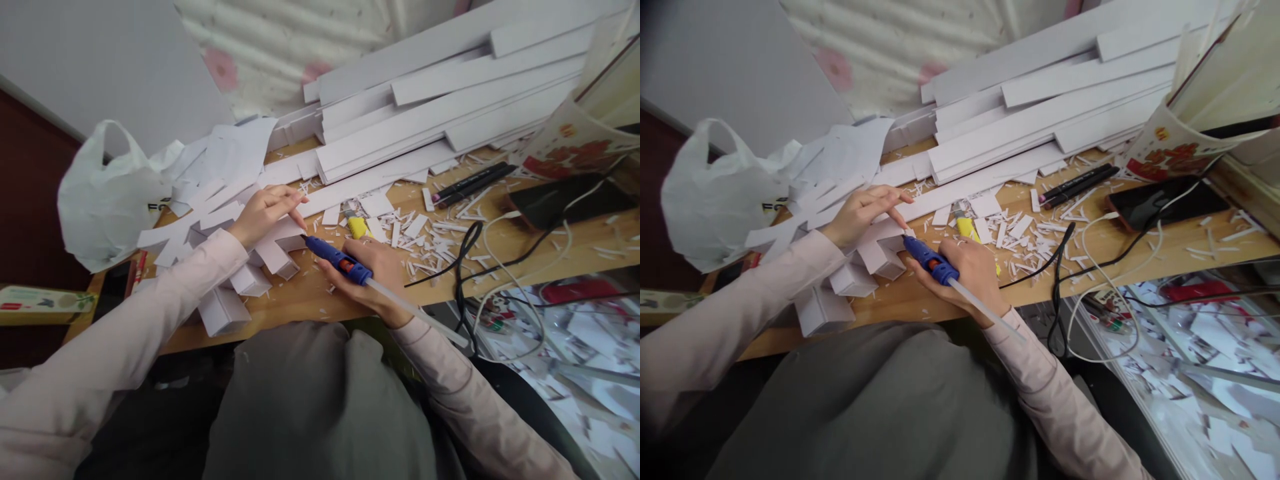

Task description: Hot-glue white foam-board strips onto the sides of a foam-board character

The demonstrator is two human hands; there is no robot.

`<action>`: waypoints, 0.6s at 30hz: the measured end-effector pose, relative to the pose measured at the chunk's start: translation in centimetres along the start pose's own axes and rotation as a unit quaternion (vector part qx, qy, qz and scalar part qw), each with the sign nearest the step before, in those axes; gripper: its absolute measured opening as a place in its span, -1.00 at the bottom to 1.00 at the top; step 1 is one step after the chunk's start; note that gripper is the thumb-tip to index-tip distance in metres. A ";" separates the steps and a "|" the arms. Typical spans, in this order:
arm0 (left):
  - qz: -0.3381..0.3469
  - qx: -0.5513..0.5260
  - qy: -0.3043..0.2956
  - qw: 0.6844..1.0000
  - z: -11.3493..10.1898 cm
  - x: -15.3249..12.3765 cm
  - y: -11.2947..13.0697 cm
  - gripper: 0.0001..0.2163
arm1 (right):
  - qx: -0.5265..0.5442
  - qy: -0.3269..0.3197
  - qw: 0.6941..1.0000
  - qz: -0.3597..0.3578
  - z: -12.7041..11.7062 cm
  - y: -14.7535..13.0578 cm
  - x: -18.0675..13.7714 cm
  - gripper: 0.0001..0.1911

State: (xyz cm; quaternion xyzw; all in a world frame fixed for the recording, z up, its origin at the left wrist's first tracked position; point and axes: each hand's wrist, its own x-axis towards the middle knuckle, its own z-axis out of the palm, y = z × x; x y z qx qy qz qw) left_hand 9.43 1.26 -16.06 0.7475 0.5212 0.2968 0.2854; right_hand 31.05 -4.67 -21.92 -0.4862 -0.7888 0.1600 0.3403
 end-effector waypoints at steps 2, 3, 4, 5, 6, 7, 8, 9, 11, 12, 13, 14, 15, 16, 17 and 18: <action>-0.002 0.002 0.000 1.000 0.0 0.0 0.1 -0.56 | 0.000 0.000 1.000 0.009 -0.1 0.0 -0.1 -0.48; -0.002 0.002 0.000 1.000 0.0 0.0 0.1 -0.56 | 0.000 0.001 1.000 0.011 -0.1 0.1 -0.1 -0.47; -0.002 0.002 0.000 1.000 0.0 -0.1 0.1 -0.56 | -0.001 0.003 1.000 0.011 -0.1 0.1 -0.1 -0.47; -0.001 0.002 0.000 1.000 0.0 -0.1 0.1 -0.56 | -0.002 0.006 1.000 0.009 -0.2 0.1 -0.1 -0.47; 0.000 0.001 -0.001 1.000 0.0 -0.1 0.1 -0.56 | -0.004 0.010 1.000 0.007 -0.2 0.1 -0.1 -0.47; 0.002 0.002 -0.001 1.000 0.0 -0.1 0.0 -0.56 | -0.008 0.016 1.000 0.005 -0.2 0.1 -0.1 -0.46; 0.003 0.002 0.000 1.000 0.0 -0.1 0.0 -0.56 | -0.011 0.020 1.000 0.002 -0.3 0.1 -0.2 -0.46; 0.003 0.002 0.001 1.000 0.0 0.0 0.0 -0.56 | -0.013 0.022 1.000 0.002 -0.3 0.1 -0.2 -0.46; 0.003 0.004 0.002 1.000 0.0 0.0 -0.1 -0.56 | -0.013 0.022 1.000 0.009 -0.5 0.0 -0.2 -0.47; 0.003 0.004 0.002 1.000 0.0 0.0 -0.1 -0.57 | -0.010 0.019 1.000 0.016 -0.5 0.0 -0.2 -0.47; 0.002 0.004 0.001 1.000 0.0 0.0 -0.1 -0.57 | -0.002 0.013 1.000 0.023 -0.6 0.0 -0.2 -0.48; 0.002 0.004 0.000 1.000 0.0 0.0 -0.1 -0.57 | 0.007 0.004 1.000 0.027 -0.7 0.0 -0.2 -0.48; 0.001 0.005 -0.001 1.000 0.0 -0.1 -0.1 -0.57 | 0.018 -0.006 0.999 0.030 -0.8 0.0 -0.1 -0.48; 0.000 0.006 -0.002 1.000 0.1 -0.1 -0.1 -0.57 | 0.029 -0.016 0.999 0.030 -0.9 0.0 -0.1 -0.48; -0.002 0.008 -0.001 1.000 0.1 -0.1 -0.1 -0.57 | 0.040 -0.026 0.998 0.029 -1.0 0.0 -0.1 -0.48; -0.004 0.011 0.001 1.000 0.1 -0.1 -0.1 -0.58 | 0.050 -0.036 0.998 0.029 -1.1 0.1 0.0 -0.49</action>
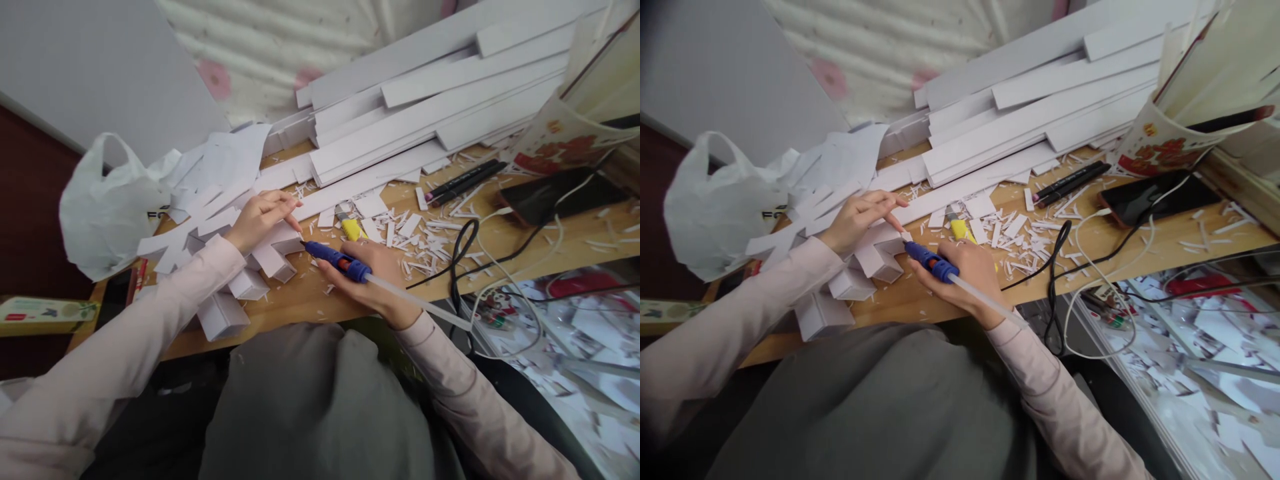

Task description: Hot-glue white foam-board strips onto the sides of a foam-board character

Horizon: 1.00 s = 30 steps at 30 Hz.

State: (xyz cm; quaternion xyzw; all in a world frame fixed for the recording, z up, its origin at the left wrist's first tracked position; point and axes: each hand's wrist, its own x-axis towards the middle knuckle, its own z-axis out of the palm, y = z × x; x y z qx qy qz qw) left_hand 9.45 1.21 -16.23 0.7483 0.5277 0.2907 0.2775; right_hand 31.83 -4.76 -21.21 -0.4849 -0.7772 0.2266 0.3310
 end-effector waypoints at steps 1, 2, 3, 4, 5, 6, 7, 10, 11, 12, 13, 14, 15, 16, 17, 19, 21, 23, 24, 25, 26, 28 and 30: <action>-0.003 0.004 0.003 1.000 0.0 0.0 -0.1 -0.59 | 0.009 -0.008 1.000 0.001 -0.1 0.1 0.0 -0.49; -0.006 0.010 0.008 1.000 -0.2 0.1 -0.1 -0.61 | 0.016 -0.013 1.000 0.003 -0.2 0.1 0.0 -0.48; -0.010 0.017 0.012 1.000 -0.4 0.1 -0.2 -0.64 | 0.023 -0.017 1.000 0.007 -0.4 0.2 0.1 -0.48; -0.014 0.028 0.016 0.999 -0.7 0.1 -0.2 -0.66 | 0.031 -0.019 0.999 0.009 -0.5 0.4 0.1 -0.48; -0.019 0.041 0.020 0.999 -1.2 0.1 -0.2 -0.68 | 0.041 -0.021 0.999 0.012 -0.7 0.5 0.1 -0.49; -0.024 0.057 0.025 0.998 -1.7 -0.1 -0.1 -0.69 | 0.053 -0.019 0.998 0.014 -1.0 0.6 0.1 -0.50; -0.028 0.072 0.031 0.997 -2.3 -0.4 0.1 -0.69 | 0.069 -0.017 0.997 0.018 -1.3 0.6 0.1 -0.51; -0.060 0.136 0.025 0.989 -4.0 -2.4 1.2 -0.54 | 0.116 0.010 0.992 0.037 -2.1 0.7 0.2 -0.52; -0.094 0.179 0.001 0.979 -4.3 -3.4 1.5 -0.39 | 0.128 0.025 0.991 0.041 -2.3 0.7 0.2 -0.53; -0.128 0.232 -0.021 0.964 -4.4 -4.4 1.9 -0.22 | 0.141 0.039 0.988 0.045 -2.5 0.7 0.2 -0.54; -0.151 0.287 -0.020 0.946 -4.3 -5.5 2.1 -0.10 | 0.154 0.047 0.986 0.049 -2.6 0.7 0.2 -0.55; -0.174 0.336 -0.029 0.925 -4.1 -6.4 2.2 -0.01 | 0.168 0.054 0.983 0.052 -2.7 0.8 0.2 -0.55; -0.201 0.365 -0.044 0.908 -3.8 -7.2 2.2 0.02 | 0.182 0.057 0.980 0.055 -2.7 0.8 0.2 -0.54; -0.226 0.378 -0.055 0.896 -3.5 -7.8 2.1 0.03 | 0.194 0.055 0.978 0.060 -2.6 0.8 0.2 -0.54; -0.239 0.382 -0.061 0.891 -3.1 -8.2 2.0 0.03 | 0.203 0.052 0.976 0.065 -2.5 0.8 0.1 -0.53; -0.248 0.377 -0.058 0.890 -2.3 -8.6 1.6 -0.02 | 0.217 0.036 0.973 0.074 -2.2 0.8 0.1 -0.53; -0.241 0.370 -0.050 0.896 -1.9 -8.7 1.3 -0.09 | 0.240 0.022 0.967 0.086 -2.0 0.7 0.1 -0.53; -0.229 0.363 -0.048 0.902 -1.8 -8.8 1.2 -0.14 | 0.273 0.018 0.957 0.095 -1.9 0.6 -0.1 -0.52; -0.220 0.363 -0.048 0.904 -1.9 -8.9 1.2 -0.16 | 0.285 0.015 0.954 0.093 -1.9 0.5 -0.2 -0.53; -0.210 0.363 -0.047 0.907 -2.2 -9.0 1.2 -0.18 | 0.291 0.012 0.953 0.089 -1.9 0.4 -0.4 -0.54; -0.197 0.363 -0.047 0.909 -2.6 -9.1 1.2 -0.20 | 0.292 0.011 0.953 0.081 -1.9 0.4 -0.7 -0.57; -0.172 0.360 -0.053 0.915 -3.6 -9.0 1.2 -0.24 | 0.279 0.020 0.958 0.063 -2.0 0.2 -1.3 -0.59; -0.160 0.345 -0.069 0.922 -4.9 -8.8 1.2 -0.29 | 0.258 0.038 0.964 0.051 -1.9 0.1 -2.1 -0.56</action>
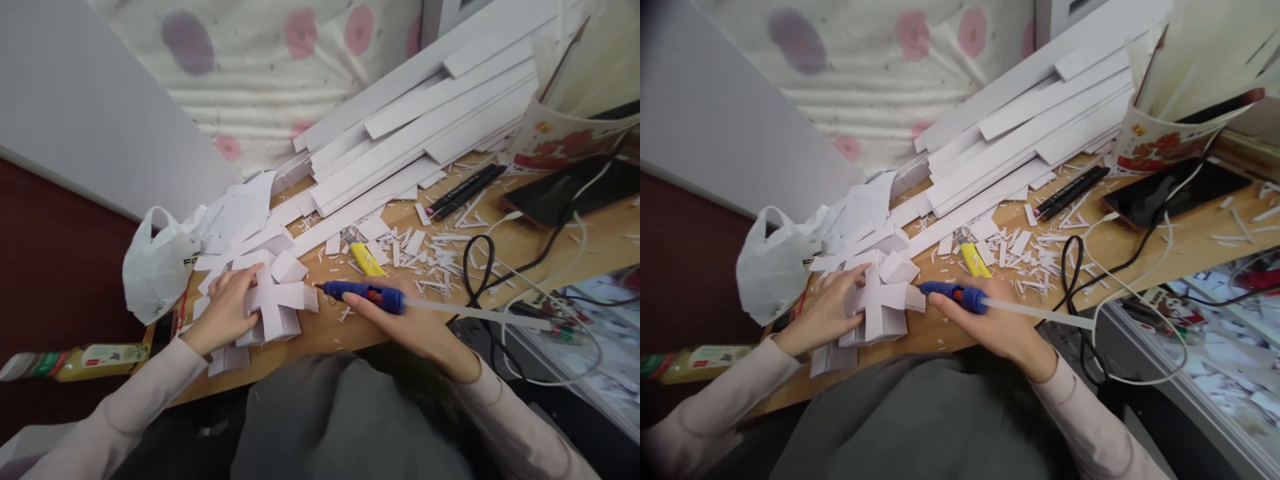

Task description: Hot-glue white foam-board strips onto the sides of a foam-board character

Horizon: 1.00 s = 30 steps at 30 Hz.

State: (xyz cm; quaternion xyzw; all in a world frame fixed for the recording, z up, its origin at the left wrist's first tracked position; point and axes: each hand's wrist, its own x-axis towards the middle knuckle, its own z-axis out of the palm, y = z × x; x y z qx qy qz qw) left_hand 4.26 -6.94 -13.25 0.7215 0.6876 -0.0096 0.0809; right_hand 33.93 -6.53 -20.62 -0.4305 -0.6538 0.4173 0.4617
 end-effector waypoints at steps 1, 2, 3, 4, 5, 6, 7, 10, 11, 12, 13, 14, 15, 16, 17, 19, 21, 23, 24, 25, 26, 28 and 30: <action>0.004 -0.010 -0.006 1.000 -0.6 0.2 -0.2 -0.34 | -0.008 0.006 1.000 -0.004 0.1 0.0 -0.4 -0.53; 0.003 -0.018 -0.006 1.000 -1.2 0.3 -0.3 -0.41 | -0.012 0.010 1.000 -0.006 0.2 0.1 -0.7 -0.50; -0.001 -0.024 0.000 1.000 -1.8 0.5 -0.2 -0.50 | -0.010 0.010 1.000 -0.005 0.4 0.2 -1.0 -0.49; -0.009 -0.028 0.009 1.000 -2.3 0.7 0.2 -0.60 | -0.006 0.010 1.000 -0.002 0.6 0.3 -1.2 -0.48; -0.018 -0.030 0.014 0.999 -2.6 0.8 0.8 -0.67 | 0.000 0.008 1.000 0.003 0.8 0.5 -1.4 -0.48; -0.027 -0.033 0.009 0.999 -2.8 1.0 1.6 -0.69 | 0.005 0.003 1.000 0.010 0.9 0.6 -1.5 -0.48; -0.037 -0.041 -0.014 0.998 -2.8 1.1 2.6 -0.64 | 0.007 -0.008 1.000 0.020 1.0 0.6 -1.6 -0.49; -0.031 -0.026 -0.085 0.996 -2.0 1.9 5.7 -0.52 | 0.009 -0.057 0.997 0.048 1.1 0.6 -1.7 -0.55; -0.033 -0.010 -0.092 0.995 -1.6 2.2 6.6 -0.50 | 0.012 -0.072 0.996 0.054 1.2 0.6 -1.8 -0.57; -0.038 0.008 -0.092 0.995 -1.3 2.5 7.3 -0.49 | 0.014 -0.083 0.995 0.057 1.2 0.6 -1.8 -0.59; -0.046 0.025 -0.093 0.994 -1.0 2.8 7.8 -0.49 | 0.017 -0.089 0.994 0.058 1.2 0.6 -1.8 -0.59; -0.055 0.041 -0.095 0.993 -0.8 3.0 8.2 -0.48 | 0.020 -0.094 0.994 0.059 1.2 0.5 -1.8 -0.60; -0.064 0.053 -0.099 0.992 -0.7 3.2 8.4 -0.47 | 0.023 -0.100 0.993 0.060 1.3 0.5 -1.8 -0.60; -0.070 0.063 -0.106 0.990 -0.7 3.4 8.5 -0.47 | 0.026 -0.106 0.992 0.062 1.4 0.5 -1.9 -0.60; -0.077 0.073 -0.114 0.988 -0.8 3.5 8.5 -0.47 | 0.029 -0.110 0.992 0.063 1.4 0.6 -1.9 -0.61; -0.087 0.090 -0.131 0.983 -0.9 3.5 8.3 -0.45 | 0.037 -0.110 0.991 0.062 1.5 0.6 -1.9 -0.60; -0.091 0.098 -0.148 0.980 -1.0 3.5 8.0 -0.43 | 0.045 -0.101 0.993 0.050 1.6 0.7 -1.9 -0.59; -0.089 0.091 -0.163 0.978 -1.0 3.6 7.8 -0.44 | 0.051 -0.088 0.994 0.033 1.6 0.7 -1.8 -0.59; -0.087 0.084 -0.168 0.978 -1.0 3.7 7.8 -0.45 | 0.050 -0.084 0.995 0.029 1.6 0.7 -1.8 -0.59; -0.087 0.079 -0.173 0.978 -1.0 3.7 7.8 -0.46 | 0.046 -0.083 0.995 0.028 1.6 0.7 -1.7 -0.59; -0.085 0.074 -0.176 0.978 -1.0 3.8 7.8 -0.47 | 0.042 -0.085 0.995 0.030 1.6 0.7 -1.6 -0.58; -0.083 0.070 -0.181 0.977 -1.0 3.9 7.7 -0.48 | 0.036 -0.097 0.994 0.037 1.6 0.6 -1.5 -0.58; -0.079 0.066 -0.188 0.977 -1.1 3.9 7.6 -0.48 | 0.032 -0.112 0.992 0.045 1.5 0.5 -1.5 -0.58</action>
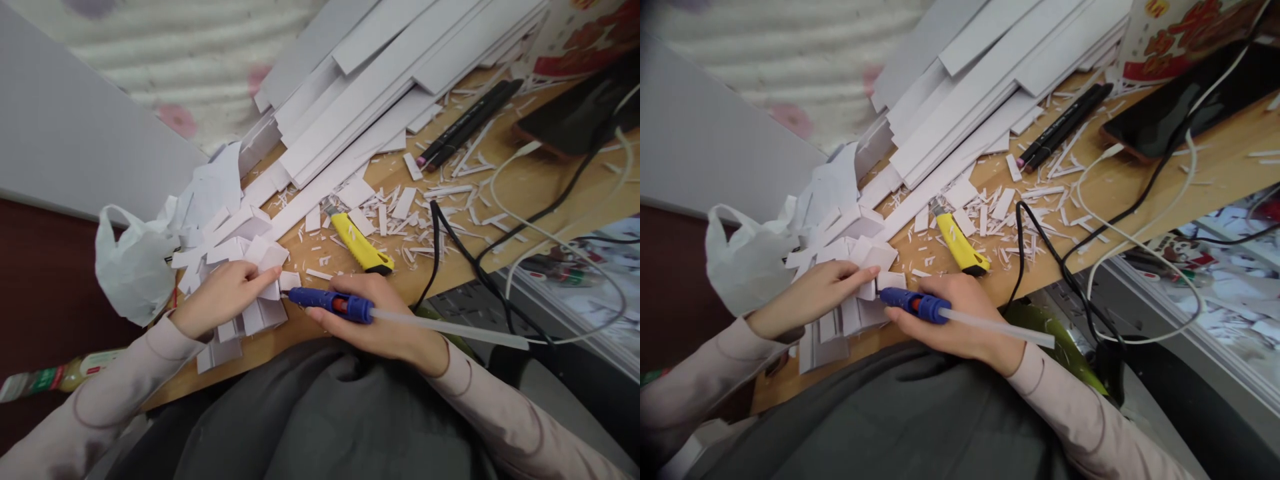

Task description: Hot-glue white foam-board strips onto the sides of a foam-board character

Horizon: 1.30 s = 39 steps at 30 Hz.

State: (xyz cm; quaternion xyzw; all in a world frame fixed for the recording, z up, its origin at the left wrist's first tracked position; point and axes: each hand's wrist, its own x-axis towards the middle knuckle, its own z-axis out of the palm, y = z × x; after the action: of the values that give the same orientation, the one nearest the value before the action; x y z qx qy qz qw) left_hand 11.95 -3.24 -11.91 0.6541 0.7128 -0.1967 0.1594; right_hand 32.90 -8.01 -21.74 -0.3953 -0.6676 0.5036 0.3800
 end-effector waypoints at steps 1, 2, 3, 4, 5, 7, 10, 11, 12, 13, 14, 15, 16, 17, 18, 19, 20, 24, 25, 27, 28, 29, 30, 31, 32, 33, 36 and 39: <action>0.003 -0.001 -0.003 1.000 0.0 0.0 -0.1 -0.48 | -0.004 -0.007 1.000 0.005 0.0 0.0 0.0 -0.58; 0.005 -0.002 -0.006 1.000 0.0 0.1 -0.1 -0.47 | -0.009 -0.014 1.000 0.009 -0.1 -0.1 0.0 -0.57; 0.007 -0.004 -0.008 1.000 0.0 0.1 -0.2 -0.47 | -0.016 -0.020 1.000 0.014 -0.1 -0.1 0.0 -0.57; 0.008 -0.005 -0.009 1.000 0.0 0.1 -0.2 -0.47 | -0.022 -0.023 0.999 0.018 -0.1 -0.1 0.0 -0.56; 0.009 -0.007 -0.010 1.000 0.0 0.1 -0.2 -0.47 | -0.028 -0.025 0.999 0.022 -0.1 -0.1 0.0 -0.56; 0.012 -0.009 -0.009 1.000 0.0 0.1 -0.3 -0.47 | -0.033 -0.024 0.999 0.027 -0.1 -0.1 0.1 -0.55; 0.015 -0.012 -0.005 1.000 0.1 -0.1 -0.3 -0.48 | -0.039 -0.024 0.999 0.028 -0.1 -0.1 0.2 -0.53; 0.015 -0.012 -0.004 1.000 0.1 -0.2 -0.3 -0.48 | -0.042 -0.024 0.998 0.026 -0.1 -0.1 0.2 -0.53; 0.016 -0.012 -0.003 1.000 0.1 -0.3 -0.3 -0.49 | -0.046 -0.023 0.998 0.027 -0.1 -0.2 0.2 -0.52; 0.016 -0.012 -0.003 1.000 0.2 -0.3 -0.3 -0.50 | -0.049 -0.021 0.998 0.028 -0.1 -0.2 0.2 -0.51; 0.017 -0.011 -0.002 1.000 0.2 -0.4 -0.3 -0.50 | -0.053 -0.017 0.998 0.028 -0.1 -0.2 0.2 -0.51; 0.017 -0.008 0.000 1.000 0.2 -0.3 -0.3 -0.51 | -0.057 -0.012 0.998 0.028 -0.1 -0.2 0.2 -0.50; 0.016 -0.005 0.001 1.000 0.2 -0.3 -0.3 -0.51 | -0.060 -0.009 0.998 0.028 -0.1 -0.2 0.2 -0.50; 0.016 -0.003 0.001 1.000 0.2 -0.2 -0.3 -0.51 | -0.063 -0.006 0.998 0.030 -0.1 -0.2 0.2 -0.50; 0.015 0.000 0.000 1.000 0.2 -0.2 -0.3 -0.51 | -0.066 -0.005 0.997 0.030 -0.1 -0.1 0.2 -0.49; 0.015 0.001 -0.003 1.000 0.2 -0.1 -0.2 -0.50 | -0.069 -0.003 0.997 0.030 -0.1 -0.1 0.2 -0.49; 0.015 0.002 -0.006 1.000 0.2 -0.1 -0.2 -0.50 | -0.071 -0.001 0.997 0.031 -0.1 0.0 0.2 -0.48; 0.017 0.004 -0.006 1.000 0.3 -0.1 -0.3 -0.51 | -0.074 0.005 0.997 0.028 -0.2 0.1 0.4 -0.48; 0.018 0.004 -0.003 1.000 0.3 -0.1 -0.4 -0.52 | -0.073 0.005 0.997 0.027 -0.2 0.1 0.4 -0.49; 0.020 0.003 0.001 1.000 0.4 -0.2 -0.5 -0.53 | -0.071 0.006 0.997 0.027 -0.1 0.0 0.5 -0.49; 0.022 0.002 0.002 1.000 0.4 -0.2 -0.5 -0.53 | -0.071 0.006 0.997 0.028 -0.1 0.0 0.6 -0.48; 0.023 0.001 0.002 1.000 0.5 -0.2 -0.5 -0.53 | -0.074 0.006 0.997 0.030 -0.1 0.0 0.6 -0.48; 0.026 0.000 0.003 1.000 0.5 -0.2 -0.6 -0.52 | -0.077 0.007 0.997 0.031 0.0 0.0 0.7 -0.48; 0.028 0.000 0.003 1.000 0.5 -0.2 -0.6 -0.52 | -0.080 0.007 0.996 0.031 0.1 0.0 0.7 -0.48; 0.030 0.000 0.004 1.000 0.5 -0.2 -0.6 -0.52 | -0.082 0.007 0.996 0.029 0.1 0.0 0.8 -0.47; 0.031 -0.001 0.005 0.999 0.5 -0.2 -0.5 -0.52 | -0.084 0.008 0.996 0.027 0.2 0.0 0.8 -0.47; 0.033 -0.002 0.006 0.999 0.5 -0.3 -0.4 -0.52 | -0.086 0.017 0.996 0.026 0.4 0.0 1.0 -0.46; 0.030 -0.004 0.007 1.000 0.4 -0.3 -0.3 -0.52 | -0.089 0.033 0.995 0.027 0.6 -0.1 1.1 -0.46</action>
State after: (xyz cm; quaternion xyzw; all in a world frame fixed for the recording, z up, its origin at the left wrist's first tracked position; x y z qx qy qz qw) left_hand 11.71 -3.75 -12.10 0.6759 0.6949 -0.1843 0.1625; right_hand 31.95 -7.22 -21.68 -0.4619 -0.6859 0.4393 0.3510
